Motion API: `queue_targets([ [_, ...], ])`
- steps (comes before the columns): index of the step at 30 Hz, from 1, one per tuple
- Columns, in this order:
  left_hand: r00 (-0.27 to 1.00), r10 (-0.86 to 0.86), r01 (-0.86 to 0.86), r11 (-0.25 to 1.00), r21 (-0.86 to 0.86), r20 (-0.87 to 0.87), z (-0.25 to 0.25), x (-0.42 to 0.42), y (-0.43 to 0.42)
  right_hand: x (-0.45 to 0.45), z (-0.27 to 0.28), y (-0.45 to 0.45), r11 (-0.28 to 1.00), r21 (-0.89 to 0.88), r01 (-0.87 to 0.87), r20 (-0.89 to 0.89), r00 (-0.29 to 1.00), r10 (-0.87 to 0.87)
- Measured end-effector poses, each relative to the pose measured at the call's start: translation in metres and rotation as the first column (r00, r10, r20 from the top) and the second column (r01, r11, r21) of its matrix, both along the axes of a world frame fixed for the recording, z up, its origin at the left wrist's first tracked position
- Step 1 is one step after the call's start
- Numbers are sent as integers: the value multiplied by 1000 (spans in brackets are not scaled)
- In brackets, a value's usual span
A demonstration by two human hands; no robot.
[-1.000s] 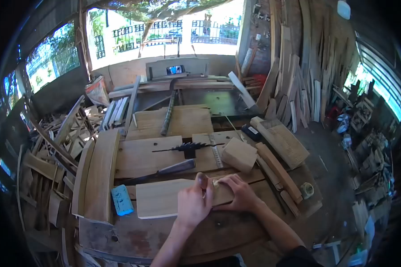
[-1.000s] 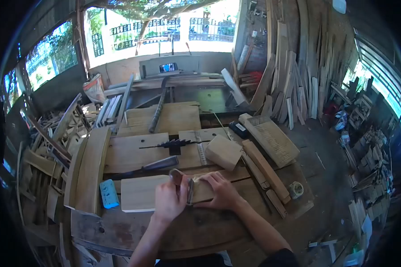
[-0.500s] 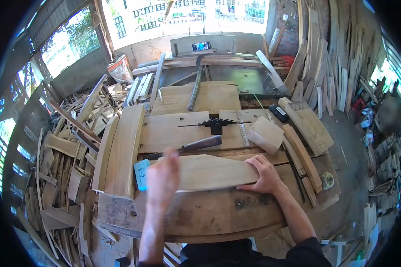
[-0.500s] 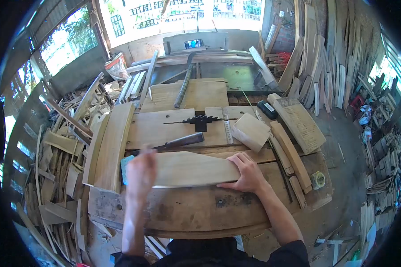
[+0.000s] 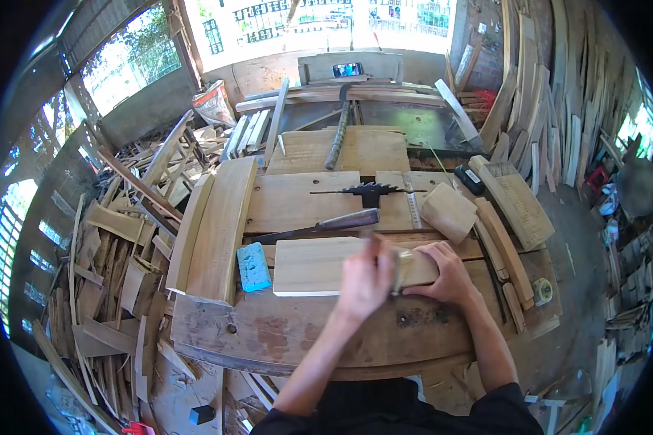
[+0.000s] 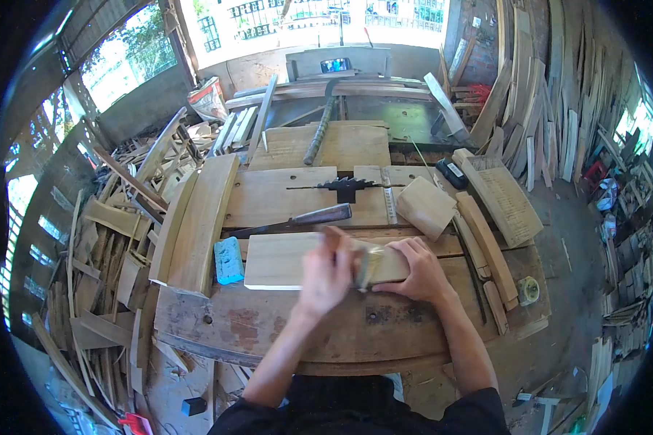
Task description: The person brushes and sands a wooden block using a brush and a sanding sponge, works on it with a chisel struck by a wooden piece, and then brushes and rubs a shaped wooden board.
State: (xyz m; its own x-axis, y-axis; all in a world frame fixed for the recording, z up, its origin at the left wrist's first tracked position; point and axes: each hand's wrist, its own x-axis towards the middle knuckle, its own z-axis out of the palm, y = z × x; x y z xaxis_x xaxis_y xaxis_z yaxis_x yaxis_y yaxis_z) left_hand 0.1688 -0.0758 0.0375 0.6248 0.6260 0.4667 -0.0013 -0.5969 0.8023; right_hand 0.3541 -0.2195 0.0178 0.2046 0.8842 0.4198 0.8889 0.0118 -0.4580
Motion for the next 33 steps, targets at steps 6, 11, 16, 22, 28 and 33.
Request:
queue_targets([
  [6, 905, 416, -424, 894, 144, 89, 12, -102, 69, 6, -2, -2, 997, -10, 73, -45, 996, -73],
  [11, 893, 407, -328, 882, 338, -194, 31, -68, 52, 7, -6, -2, 996, -1, 95, -34, 995, -95],
  [16, 999, -4, 16, 916, 401, -32, 15, 23, -26, 11, -11, -3, 997, 0, 78, -20, 997, -78],
  [22, 993, -119, 119, 986, 118, -12, 2, 32, -36, 15, -11, -2, 997, -42, 69, -40, 997, -70],
  [28, 975, 217, -215, 976, -44, 55, 18, -54, 40, 5, 0, -4, 996, -18, 86, -53, 995, -87],
  [33, 875, 481, -457, 855, 246, -46, 36, -99, 93, 7, -3, -2, 996, -21, 87, -68, 994, -88],
])
